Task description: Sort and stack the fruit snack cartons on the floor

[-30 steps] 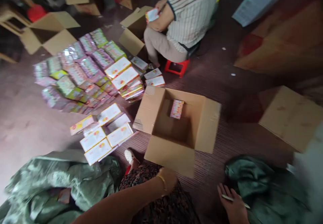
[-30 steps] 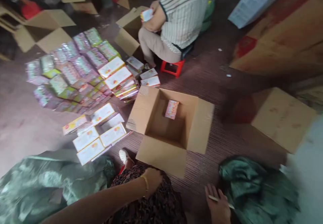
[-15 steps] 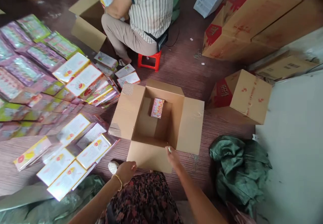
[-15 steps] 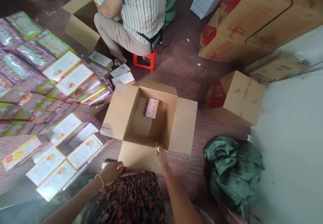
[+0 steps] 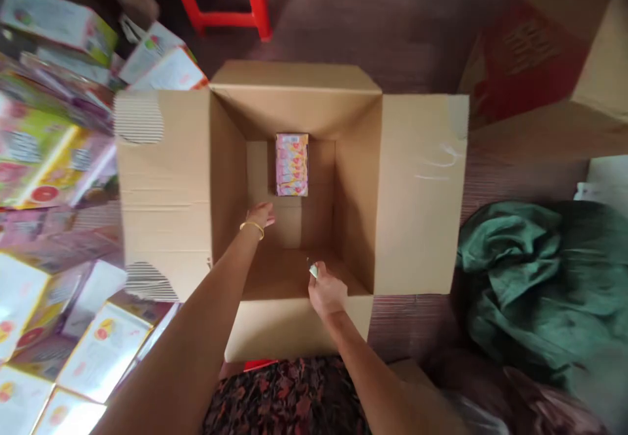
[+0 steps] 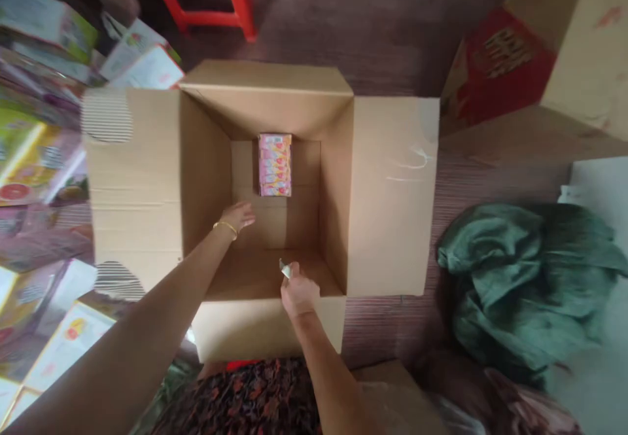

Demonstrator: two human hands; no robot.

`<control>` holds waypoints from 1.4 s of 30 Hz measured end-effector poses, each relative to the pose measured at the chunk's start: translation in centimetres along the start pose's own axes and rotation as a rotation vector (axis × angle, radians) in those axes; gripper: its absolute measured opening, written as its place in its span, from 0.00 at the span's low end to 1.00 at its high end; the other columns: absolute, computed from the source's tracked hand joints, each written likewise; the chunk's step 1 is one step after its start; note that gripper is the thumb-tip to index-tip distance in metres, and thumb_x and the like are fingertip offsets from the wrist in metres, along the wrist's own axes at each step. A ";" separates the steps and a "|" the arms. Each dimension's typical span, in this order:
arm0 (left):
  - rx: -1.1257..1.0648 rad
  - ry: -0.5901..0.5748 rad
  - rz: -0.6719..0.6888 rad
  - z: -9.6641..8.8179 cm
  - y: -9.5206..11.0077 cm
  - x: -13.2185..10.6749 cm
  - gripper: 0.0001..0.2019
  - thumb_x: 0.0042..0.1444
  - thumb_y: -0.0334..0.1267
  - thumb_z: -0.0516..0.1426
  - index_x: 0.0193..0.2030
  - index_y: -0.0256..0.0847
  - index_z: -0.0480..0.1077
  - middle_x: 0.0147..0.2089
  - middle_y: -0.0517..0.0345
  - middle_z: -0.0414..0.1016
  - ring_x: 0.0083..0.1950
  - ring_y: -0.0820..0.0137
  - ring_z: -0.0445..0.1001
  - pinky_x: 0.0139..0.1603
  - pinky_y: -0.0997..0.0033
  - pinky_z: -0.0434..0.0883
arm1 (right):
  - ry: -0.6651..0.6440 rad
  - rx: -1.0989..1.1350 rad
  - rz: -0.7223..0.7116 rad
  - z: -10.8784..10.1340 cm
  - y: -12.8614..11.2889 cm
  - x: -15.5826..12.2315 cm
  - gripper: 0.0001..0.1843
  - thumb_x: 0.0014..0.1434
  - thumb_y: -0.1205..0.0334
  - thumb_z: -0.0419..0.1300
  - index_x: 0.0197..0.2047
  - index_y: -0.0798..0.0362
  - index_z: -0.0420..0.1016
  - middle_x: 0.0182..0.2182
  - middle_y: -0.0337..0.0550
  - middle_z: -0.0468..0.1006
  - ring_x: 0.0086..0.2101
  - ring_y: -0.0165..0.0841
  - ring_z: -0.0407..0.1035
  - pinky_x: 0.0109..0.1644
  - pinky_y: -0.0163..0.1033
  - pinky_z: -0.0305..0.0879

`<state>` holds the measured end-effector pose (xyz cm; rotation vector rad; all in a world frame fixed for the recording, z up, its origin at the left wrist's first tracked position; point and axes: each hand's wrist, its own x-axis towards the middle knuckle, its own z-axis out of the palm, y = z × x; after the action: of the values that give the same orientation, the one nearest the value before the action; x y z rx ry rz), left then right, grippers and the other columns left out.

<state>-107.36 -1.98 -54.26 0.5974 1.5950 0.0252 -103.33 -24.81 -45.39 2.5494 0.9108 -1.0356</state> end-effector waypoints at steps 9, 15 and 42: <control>-0.166 -0.050 0.007 7.7 -1.8 12.0 0.26 0.55 0.45 0.63 0.60 0.52 0.64 0.65 0.49 0.67 0.64 0.57 0.68 0.55 0.55 0.75 | 0.465 0.058 -0.222 1.7 1.3 0.6 0.11 0.67 0.64 0.49 0.31 0.52 0.65 0.19 0.37 0.72 0.19 0.31 0.66 0.26 0.38 0.48; -0.156 -0.041 0.037 8.9 -2.6 14.8 0.25 0.56 0.50 0.62 0.59 0.47 0.68 0.63 0.47 0.68 0.61 0.57 0.70 0.56 0.57 0.75 | 0.547 0.062 -0.253 1.3 1.1 1.0 0.16 0.70 0.64 0.43 0.30 0.50 0.62 0.18 0.37 0.69 0.18 0.32 0.64 0.26 0.40 0.49; 0.061 -0.045 0.178 7.6 -2.1 14.7 0.17 0.58 0.50 0.60 0.44 0.39 0.76 0.48 0.49 0.78 0.58 0.55 0.73 0.63 0.52 0.68 | 0.583 0.064 -0.325 1.4 0.7 1.0 0.17 0.71 0.63 0.44 0.30 0.50 0.64 0.18 0.36 0.68 0.19 0.33 0.62 0.28 0.40 0.51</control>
<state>-100.91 -0.60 -69.53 0.7812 1.4993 0.0958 -103.09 -25.52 -47.12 2.8727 1.4933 -0.3725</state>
